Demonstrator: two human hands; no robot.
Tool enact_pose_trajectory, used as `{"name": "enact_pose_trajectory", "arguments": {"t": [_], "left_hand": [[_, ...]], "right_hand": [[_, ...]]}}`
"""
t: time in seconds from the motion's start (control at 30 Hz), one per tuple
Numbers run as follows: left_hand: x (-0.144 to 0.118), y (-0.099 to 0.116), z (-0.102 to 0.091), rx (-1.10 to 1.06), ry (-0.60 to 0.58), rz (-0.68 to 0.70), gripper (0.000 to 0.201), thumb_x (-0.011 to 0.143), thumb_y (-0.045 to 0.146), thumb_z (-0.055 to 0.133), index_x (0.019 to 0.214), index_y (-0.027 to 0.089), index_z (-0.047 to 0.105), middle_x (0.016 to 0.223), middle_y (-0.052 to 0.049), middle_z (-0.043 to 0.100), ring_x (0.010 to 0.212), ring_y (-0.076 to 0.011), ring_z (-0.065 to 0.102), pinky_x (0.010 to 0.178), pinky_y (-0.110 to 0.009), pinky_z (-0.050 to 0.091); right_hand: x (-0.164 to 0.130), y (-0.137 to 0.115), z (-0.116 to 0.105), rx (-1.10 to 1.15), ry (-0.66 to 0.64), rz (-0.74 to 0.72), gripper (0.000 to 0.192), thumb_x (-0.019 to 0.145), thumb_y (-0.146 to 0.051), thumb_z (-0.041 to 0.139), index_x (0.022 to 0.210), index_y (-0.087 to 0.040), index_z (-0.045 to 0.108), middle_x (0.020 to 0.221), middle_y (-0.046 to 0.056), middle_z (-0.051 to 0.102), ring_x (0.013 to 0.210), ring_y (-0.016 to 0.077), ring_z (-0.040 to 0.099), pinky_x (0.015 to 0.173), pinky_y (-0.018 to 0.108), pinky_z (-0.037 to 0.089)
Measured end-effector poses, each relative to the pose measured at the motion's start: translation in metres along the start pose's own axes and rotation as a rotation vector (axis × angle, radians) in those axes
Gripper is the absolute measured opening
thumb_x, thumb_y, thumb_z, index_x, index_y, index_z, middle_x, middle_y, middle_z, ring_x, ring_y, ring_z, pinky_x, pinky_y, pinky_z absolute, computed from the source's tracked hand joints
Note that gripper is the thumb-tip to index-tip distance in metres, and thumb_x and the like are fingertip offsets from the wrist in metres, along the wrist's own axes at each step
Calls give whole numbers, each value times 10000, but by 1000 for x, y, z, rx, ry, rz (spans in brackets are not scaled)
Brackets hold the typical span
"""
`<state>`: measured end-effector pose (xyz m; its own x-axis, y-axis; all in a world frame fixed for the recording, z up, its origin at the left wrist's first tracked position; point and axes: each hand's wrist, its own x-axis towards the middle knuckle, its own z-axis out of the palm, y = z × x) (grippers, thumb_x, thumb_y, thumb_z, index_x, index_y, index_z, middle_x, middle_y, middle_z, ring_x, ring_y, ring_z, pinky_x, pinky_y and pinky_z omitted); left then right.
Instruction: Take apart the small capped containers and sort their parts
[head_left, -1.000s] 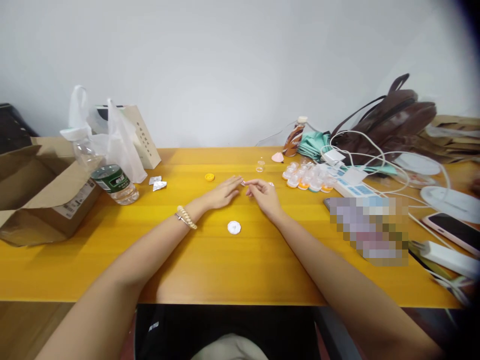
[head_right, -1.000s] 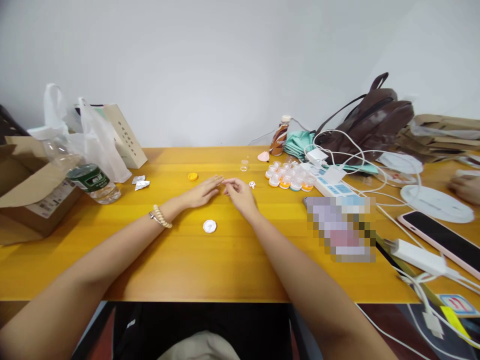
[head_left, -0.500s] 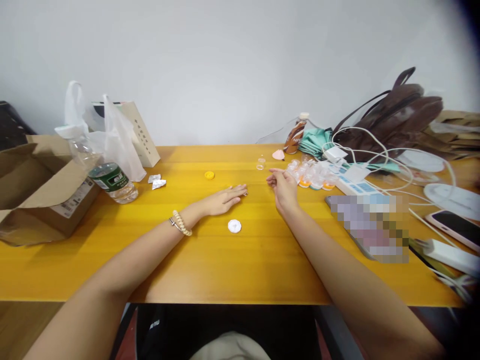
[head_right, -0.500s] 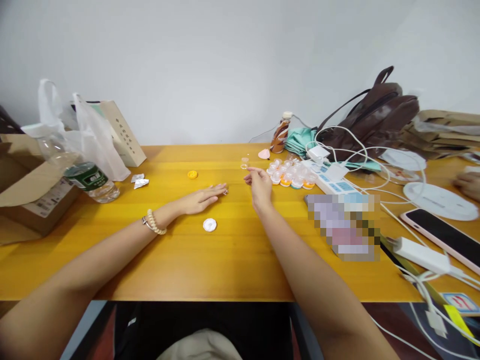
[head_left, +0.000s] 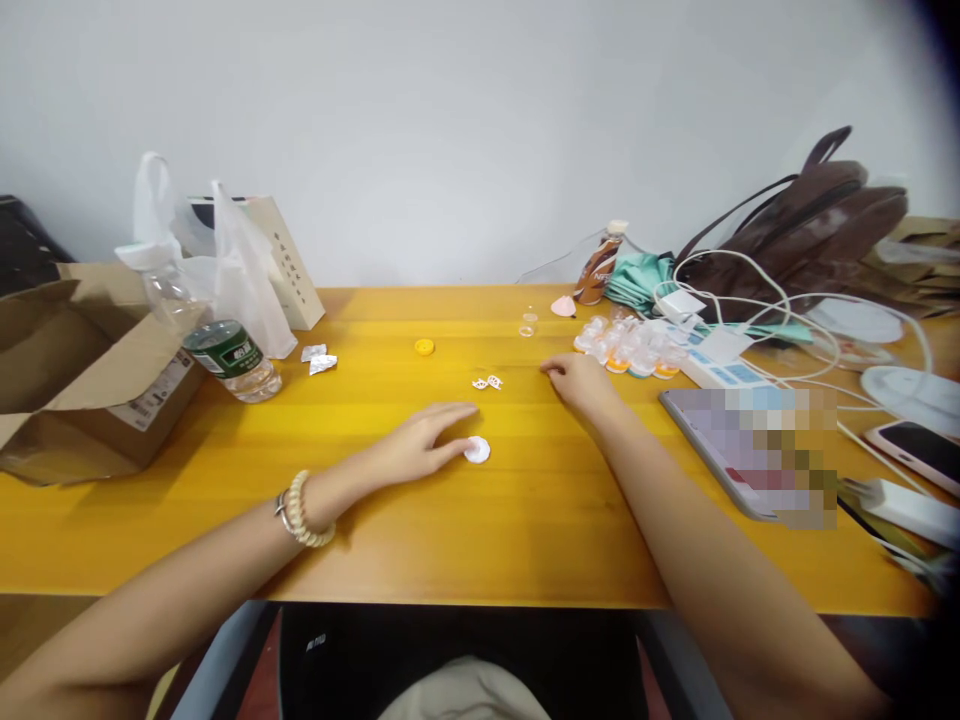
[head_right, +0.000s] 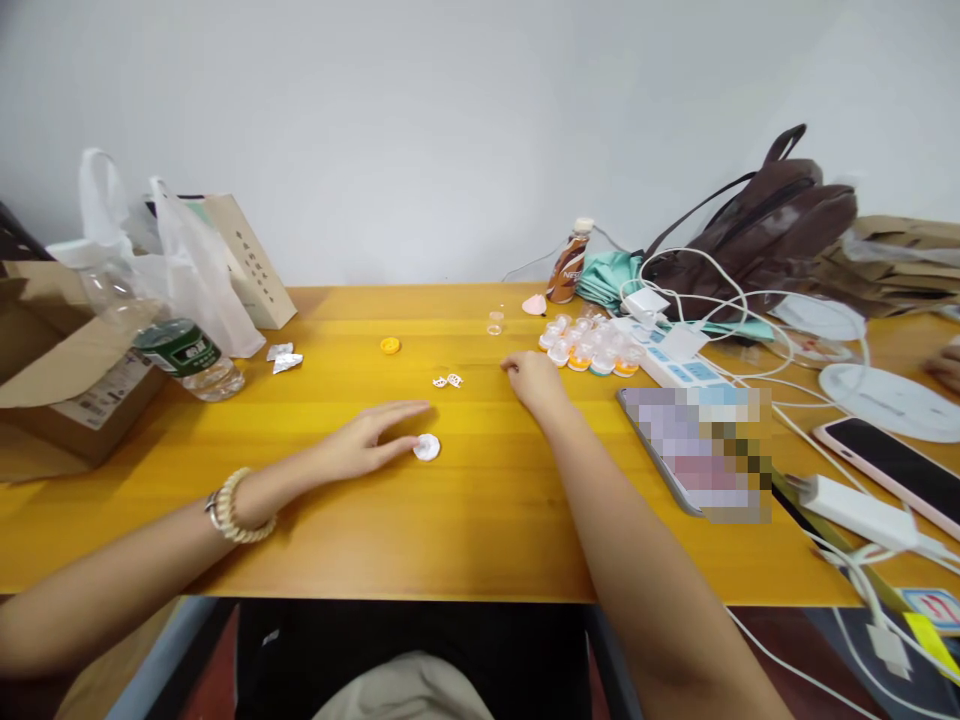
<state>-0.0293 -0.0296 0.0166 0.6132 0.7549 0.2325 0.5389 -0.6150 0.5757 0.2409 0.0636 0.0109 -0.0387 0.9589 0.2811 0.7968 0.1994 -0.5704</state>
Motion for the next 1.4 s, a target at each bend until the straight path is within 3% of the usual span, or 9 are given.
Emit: {"name": "enact_pose_trajectory", "arguments": {"t": [0.23,0.4,0.47,0.57,0.63,0.73,0.87,1.2,1.4], "left_hand": [[-1,1,12,-28,8,-36,505,762,384,656,1213,211,508,1139,-87,555,1075,-230,495,942,-387,407],[1,2,12,-105,21,-2,307,764,297,659,1052,209,594,1046,-63,560,1018,-203,513,925,-352,405],[-1,2,10,-124,-4,6,292,785,260,633,1070,206,597,1040,-67,552,1013,-195,510,916,-337,409],[-5,2,5,-141,-52,14,325,817,234,592,1141,212,570,1042,-70,557,989,-187,511,878,-323,422],[-6,1,3,-153,-61,6,353,810,250,608,1157,218,555,1050,-66,566,941,-179,522,812,-303,442],[-7,2,2,-151,-5,-13,268,801,280,621,1055,199,591,975,-49,584,843,-156,538,723,-268,450],[-5,3,2,-134,17,-15,126,837,240,566,918,165,629,865,-37,600,763,-131,563,700,-252,457],[-1,10,4,33,-2,-159,102,804,238,601,817,156,660,767,-27,651,674,-136,597,630,-236,456],[-1,21,3,312,-56,-49,145,830,243,565,787,143,660,735,-56,657,660,-163,608,612,-248,436]], "right_hand": [[-8,-10,-11,-114,-73,-20,255,721,-68,521,859,-147,720,928,106,720,929,260,650,852,369,477],[-17,-35,-14,-45,-113,-100,213,790,-187,547,956,-154,677,977,91,704,913,210,647,832,328,486],[-26,-49,-14,51,-242,-192,190,790,-278,584,926,-173,667,931,55,703,860,177,645,785,287,497],[-43,-63,-8,207,-546,-367,301,705,-391,680,908,-172,642,866,35,666,793,163,608,708,270,488],[-53,-67,0,222,-620,-433,405,645,-432,726,939,-172,625,868,33,623,798,166,569,714,280,467],[-61,-66,13,229,-603,-473,459,621,-436,746,973,-176,606,874,27,570,813,163,527,738,285,439],[-62,-64,24,273,-606,-482,345,655,-375,736,911,-181,610,828,12,565,789,153,518,717,264,424],[-62,-66,23,306,-654,-547,257,699,-346,699,884,-183,627,807,11,601,758,144,526,713,260,420],[-60,-65,24,342,-679,-538,256,706,-330,687,898,-173,624,800,6,592,744,135,512,703,250,422]]}}
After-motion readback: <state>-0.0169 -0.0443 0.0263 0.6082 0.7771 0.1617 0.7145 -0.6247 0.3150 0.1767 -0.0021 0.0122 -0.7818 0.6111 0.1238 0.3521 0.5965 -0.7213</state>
